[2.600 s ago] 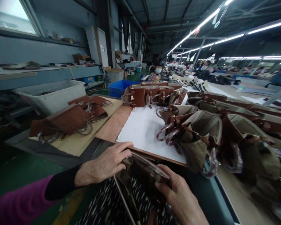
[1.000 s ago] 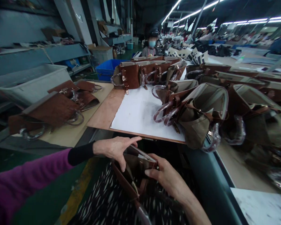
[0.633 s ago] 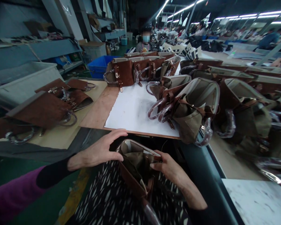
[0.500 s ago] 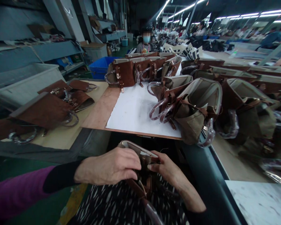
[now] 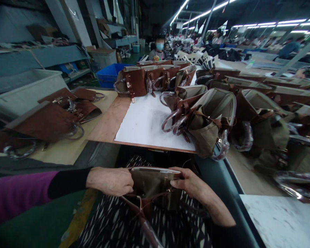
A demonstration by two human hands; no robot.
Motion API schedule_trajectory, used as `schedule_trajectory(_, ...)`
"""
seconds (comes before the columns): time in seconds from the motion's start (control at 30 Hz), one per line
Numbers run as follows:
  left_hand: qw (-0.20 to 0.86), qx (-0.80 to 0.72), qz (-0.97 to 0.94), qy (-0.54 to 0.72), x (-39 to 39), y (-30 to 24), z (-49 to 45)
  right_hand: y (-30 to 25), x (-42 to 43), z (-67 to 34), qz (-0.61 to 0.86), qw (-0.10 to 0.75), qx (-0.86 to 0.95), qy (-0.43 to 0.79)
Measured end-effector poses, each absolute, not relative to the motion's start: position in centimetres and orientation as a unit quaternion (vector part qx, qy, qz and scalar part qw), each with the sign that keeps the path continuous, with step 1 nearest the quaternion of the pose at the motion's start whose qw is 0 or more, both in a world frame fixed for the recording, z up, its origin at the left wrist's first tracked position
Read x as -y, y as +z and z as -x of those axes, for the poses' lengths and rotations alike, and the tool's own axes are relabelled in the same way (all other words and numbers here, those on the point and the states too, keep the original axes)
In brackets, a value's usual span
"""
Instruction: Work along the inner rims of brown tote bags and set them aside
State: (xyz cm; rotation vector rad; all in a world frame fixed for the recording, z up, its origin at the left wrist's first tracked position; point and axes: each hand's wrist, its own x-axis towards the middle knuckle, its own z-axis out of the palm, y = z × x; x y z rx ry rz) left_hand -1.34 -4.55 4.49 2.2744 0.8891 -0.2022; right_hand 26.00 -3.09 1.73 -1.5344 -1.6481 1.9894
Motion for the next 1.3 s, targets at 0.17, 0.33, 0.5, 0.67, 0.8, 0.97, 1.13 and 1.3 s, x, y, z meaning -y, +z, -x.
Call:
schedule_trajectory(0.17,0.317,-0.381,-0.835,-0.241,2.2,8.1,2.4,3.1,2.8,-24.2,0.454,0.09,0.554,0.692)
schedule_trajectory(0.33,0.369,-0.375,-0.811,-0.256,2.5,7.3,3.8,1.9,3.8,-22.6,0.431,0.077,0.54,0.719)
schedule_trajectory(0.5,0.404,-0.422,-0.803,-0.118,3.5,5.0,4.3,-0.8,4.0,-22.0,0.441,0.1,0.527,0.719)
schedule_trajectory(0.67,0.387,-0.38,-0.84,0.039,4.7,5.0,4.1,-0.9,3.6,-22.4,0.422,0.107,0.521,0.735)
schedule_trajectory(0.8,0.429,-0.452,-0.772,0.125,5.6,4.1,4.4,-1.4,3.4,-23.2,0.436,0.091,0.51,0.736)
schedule_trajectory(0.97,0.467,-0.53,-0.704,0.075,4.9,3.8,4.5,-2.5,2.8,-23.8,0.433,0.078,0.503,0.744)
schedule_trajectory(1.13,0.45,-0.527,-0.72,0.031,3.9,3.9,4.4,-2.4,2.4,-23.5,0.381,0.091,0.504,0.77)
schedule_trajectory(1.3,0.458,-0.532,-0.711,0.039,4.0,3.4,3.7,-1.8,2.7,-23.3,0.434,0.126,0.621,0.641)
